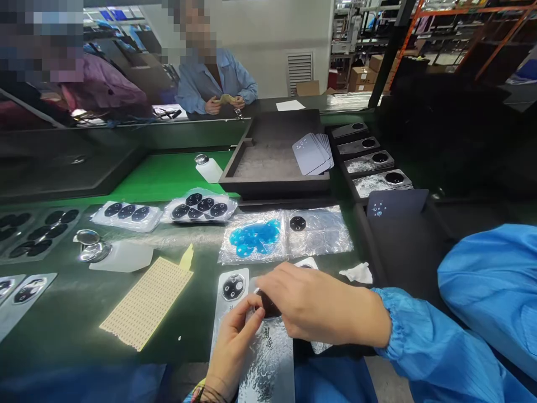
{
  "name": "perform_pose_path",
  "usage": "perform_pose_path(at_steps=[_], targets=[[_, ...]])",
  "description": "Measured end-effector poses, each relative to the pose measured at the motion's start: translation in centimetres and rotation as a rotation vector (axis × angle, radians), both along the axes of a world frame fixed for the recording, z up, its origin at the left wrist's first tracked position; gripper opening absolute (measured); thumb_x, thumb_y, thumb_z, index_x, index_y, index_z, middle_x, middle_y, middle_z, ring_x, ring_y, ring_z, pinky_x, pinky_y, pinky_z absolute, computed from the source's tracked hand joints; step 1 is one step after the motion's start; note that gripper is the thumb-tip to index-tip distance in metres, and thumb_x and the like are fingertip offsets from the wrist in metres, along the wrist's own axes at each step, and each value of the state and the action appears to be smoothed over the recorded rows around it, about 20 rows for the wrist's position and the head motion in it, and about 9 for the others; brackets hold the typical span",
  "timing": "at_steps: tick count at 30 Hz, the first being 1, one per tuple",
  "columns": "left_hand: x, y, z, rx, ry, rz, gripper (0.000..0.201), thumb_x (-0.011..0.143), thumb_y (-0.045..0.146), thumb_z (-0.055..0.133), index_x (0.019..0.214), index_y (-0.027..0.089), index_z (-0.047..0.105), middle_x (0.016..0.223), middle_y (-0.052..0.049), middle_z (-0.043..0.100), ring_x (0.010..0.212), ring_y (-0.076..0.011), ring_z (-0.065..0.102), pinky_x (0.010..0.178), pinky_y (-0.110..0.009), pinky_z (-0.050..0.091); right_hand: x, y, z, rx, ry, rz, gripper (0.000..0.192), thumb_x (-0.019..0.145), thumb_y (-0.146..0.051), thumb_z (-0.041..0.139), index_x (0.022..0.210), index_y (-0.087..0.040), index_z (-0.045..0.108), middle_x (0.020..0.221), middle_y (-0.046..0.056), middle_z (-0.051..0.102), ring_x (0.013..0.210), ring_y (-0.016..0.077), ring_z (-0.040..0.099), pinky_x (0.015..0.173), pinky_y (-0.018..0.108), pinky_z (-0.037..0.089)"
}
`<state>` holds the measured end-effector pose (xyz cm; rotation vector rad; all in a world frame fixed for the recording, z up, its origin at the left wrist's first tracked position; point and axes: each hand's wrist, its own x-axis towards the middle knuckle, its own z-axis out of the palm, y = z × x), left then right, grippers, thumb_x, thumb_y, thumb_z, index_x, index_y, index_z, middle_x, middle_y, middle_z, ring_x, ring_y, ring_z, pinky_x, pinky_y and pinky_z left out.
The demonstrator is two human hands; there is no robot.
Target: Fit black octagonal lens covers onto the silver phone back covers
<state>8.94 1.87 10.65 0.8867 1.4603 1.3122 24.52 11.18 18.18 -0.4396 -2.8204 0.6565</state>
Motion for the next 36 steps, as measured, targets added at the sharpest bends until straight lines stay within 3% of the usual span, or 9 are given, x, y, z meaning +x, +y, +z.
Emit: perform_pose_path(at_steps=[5, 8, 12, 15, 19, 23, 27, 30, 36], targets=[[0.1, -0.2, 0.4, 0.006, 0.01, 0.018, 0.04, 0.072, 0.058, 0.069, 0.061, 0.02, 0.061, 0.058, 0.004, 0.052, 0.058, -0.0132, 0.045, 0.057, -0.022, 0.037, 0.1, -0.1, 0.2, -0.011, 0.061, 0.034, 0.043, 0.073, 0.003, 0.055, 0.113, -0.013, 0.051, 0.108, 0.01, 0.064, 0.1, 0.0222, 0.059, 0.083, 0.033, 0.052], [0.2, -0.3, 1.0, -0.024, 0.023, 0.086, 0.04, 0.071, 0.058, 0.07, 0.061, 0.02, 0.062, 0.057, 0.004, 0.052, 0.057, -0.0133, 0.045, 0.056, -0.023, 0.036, 0.2, 0.6, 0.8, -0.12, 0.185, -0.098, 0.037, 0.08, -0.008, 0.06, 0.116, -0.016, 0.053, 0.117, 0.01, 0.064, 0.112, 0.0232, 0.057, 0.092, 0.036, 0.051], [0.4, -0.5, 1.5, -0.047, 0.033, 0.183, 0.042, 0.069, 0.06, 0.07, 0.061, 0.02, 0.062, 0.057, 0.002, 0.051, 0.057, -0.0144, 0.044, 0.056, -0.025, 0.036, 0.3, 1.5, 1.1, -0.457, 0.196, -0.382, 0.011, 0.084, -0.022, 0.062, 0.095, -0.021, 0.061, 0.083, 0.001, 0.07, 0.076, 0.0158, 0.064, 0.067, 0.028, 0.053], [0.3, -0.5, 1.2, -0.02, 0.037, 0.179, 0.043, 0.07, 0.062, 0.069, 0.062, 0.02, 0.063, 0.058, 0.002, 0.053, 0.057, -0.0146, 0.045, 0.055, -0.025, 0.037, 0.0, 1.7, 1.0, -0.638, 0.155, -0.412, 0.008, 0.077, -0.023, 0.067, 0.078, -0.021, 0.059, 0.069, -0.003, 0.068, 0.061, 0.0123, 0.06, 0.057, 0.024, 0.047], [0.2, -0.6, 0.6, 0.002, 0.021, 0.145, 0.04, 0.072, 0.058, 0.069, 0.062, 0.02, 0.064, 0.058, 0.002, 0.055, 0.057, -0.0138, 0.048, 0.054, -0.023, 0.04, -0.5, 1.6, 0.8, -0.704, 0.207, -0.445, 0.01, 0.075, -0.021, 0.066, 0.069, -0.02, 0.059, 0.064, -0.002, 0.066, 0.056, 0.0107, 0.055, 0.053, 0.024, 0.042], [0.5, -0.9, 0.8, 0.066, -0.115, 0.138, 0.031, 0.074, 0.049, 0.071, 0.09, 0.022, 0.069, 0.089, -0.002, 0.071, 0.084, -0.0213, 0.064, 0.075, -0.028, 0.051, -0.4, 2.2, 0.8, -0.731, 0.272, -0.484, 0.009, 0.075, -0.025, 0.065, 0.069, -0.019, 0.063, 0.065, -0.001, 0.066, 0.057, 0.0117, 0.056, 0.053, 0.025, 0.042], [0.9, -1.3, 1.3, 0.028, -0.186, 0.09, 0.049, 0.072, 0.034, 0.07, 0.119, 0.026, 0.062, 0.129, -0.004, 0.063, 0.122, -0.027, 0.055, 0.102, -0.033, 0.042, -0.2, 2.9, 0.9, -0.779, 0.269, -0.487, 0.01, 0.073, -0.027, 0.064, 0.067, -0.018, 0.066, 0.058, -0.002, 0.061, 0.053, 0.0115, 0.053, 0.051, 0.026, 0.041], [0.9, -1.6, 1.5, -0.024, -0.141, 0.056, 0.055, 0.071, 0.028, 0.066, 0.126, 0.024, 0.058, 0.137, -0.004, 0.058, 0.127, -0.0279, 0.051, 0.107, -0.034, 0.039, -0.3, 3.0, 0.9, -0.773, 0.239, -0.456, 0.01, 0.072, -0.025, 0.064, 0.065, -0.018, 0.067, 0.057, -0.002, 0.06, 0.053, 0.0109, 0.05, 0.051, 0.025, 0.04], [0.5, -1.7, 1.2, -0.004, -0.002, -0.008, 0.06, 0.071, 0.028, 0.065, 0.13, 0.022, 0.057, 0.141, -0.005, 0.054, 0.134, -0.0305, 0.044, 0.104, -0.036, 0.045, -0.5, 2.4, 1.0, -0.756, 0.205, -0.411, 0.011, 0.075, -0.023, 0.063, 0.067, -0.019, 0.07, 0.062, -0.001, 0.066, 0.058, 0.0121, 0.057, 0.052, 0.024, 0.042]])
